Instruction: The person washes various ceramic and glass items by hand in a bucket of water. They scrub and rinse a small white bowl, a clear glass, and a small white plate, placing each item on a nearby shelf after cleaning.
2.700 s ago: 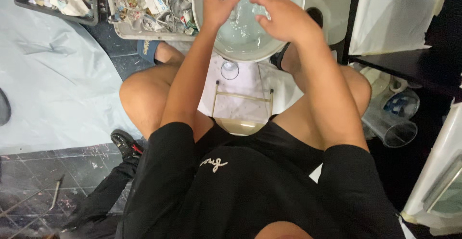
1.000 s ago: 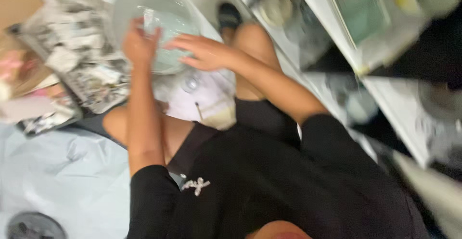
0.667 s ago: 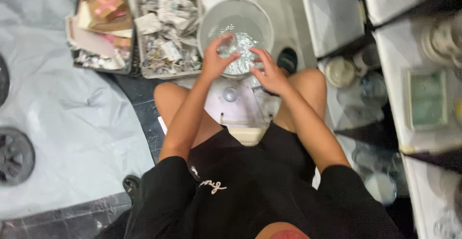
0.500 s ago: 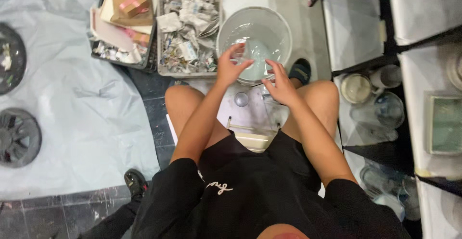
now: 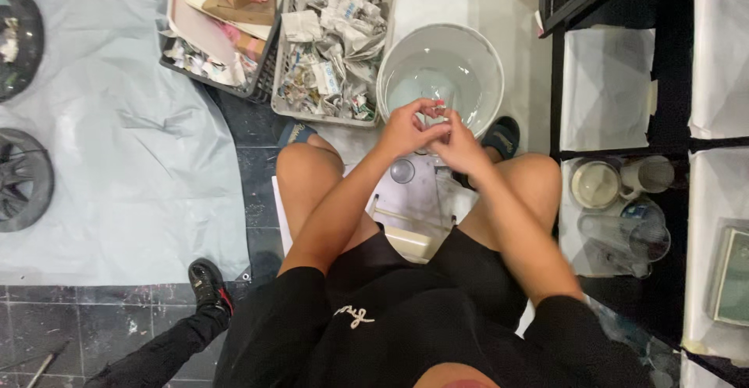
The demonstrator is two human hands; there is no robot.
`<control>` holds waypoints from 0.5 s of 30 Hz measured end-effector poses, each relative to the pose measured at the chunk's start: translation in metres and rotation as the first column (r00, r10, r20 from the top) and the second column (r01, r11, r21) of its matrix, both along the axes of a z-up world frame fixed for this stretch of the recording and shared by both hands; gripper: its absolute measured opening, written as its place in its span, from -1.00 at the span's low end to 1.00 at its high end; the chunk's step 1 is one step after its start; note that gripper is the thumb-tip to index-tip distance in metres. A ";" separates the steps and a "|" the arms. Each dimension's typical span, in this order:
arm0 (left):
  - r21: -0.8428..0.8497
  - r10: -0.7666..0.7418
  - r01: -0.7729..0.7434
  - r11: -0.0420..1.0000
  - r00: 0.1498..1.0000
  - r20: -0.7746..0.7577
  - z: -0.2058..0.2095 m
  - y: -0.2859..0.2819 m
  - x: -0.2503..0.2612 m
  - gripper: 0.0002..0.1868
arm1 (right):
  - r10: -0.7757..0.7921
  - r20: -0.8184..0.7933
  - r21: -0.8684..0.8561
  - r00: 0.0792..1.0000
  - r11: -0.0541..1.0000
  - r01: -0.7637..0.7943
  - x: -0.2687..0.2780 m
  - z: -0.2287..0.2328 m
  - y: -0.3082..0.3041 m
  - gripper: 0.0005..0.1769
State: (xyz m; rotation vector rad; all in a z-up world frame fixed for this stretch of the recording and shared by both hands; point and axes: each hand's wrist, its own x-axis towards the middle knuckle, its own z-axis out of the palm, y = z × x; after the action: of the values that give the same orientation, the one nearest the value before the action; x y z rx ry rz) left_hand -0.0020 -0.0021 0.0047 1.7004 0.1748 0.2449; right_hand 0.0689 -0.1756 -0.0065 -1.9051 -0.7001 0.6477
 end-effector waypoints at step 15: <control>0.677 -0.240 0.400 0.618 0.916 -0.322 0.022 0.041 0.039 -0.46 | 0.301 -0.089 -0.542 0.950 0.785 -0.300 0.122 0.002 0.018 -0.15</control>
State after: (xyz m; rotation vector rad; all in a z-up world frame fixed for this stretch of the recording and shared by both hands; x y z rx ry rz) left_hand 0.0372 0.0384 0.0271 2.5370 -0.1144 -0.1707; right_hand 0.1909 -0.1580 -0.0040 -2.3393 -0.8993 1.1518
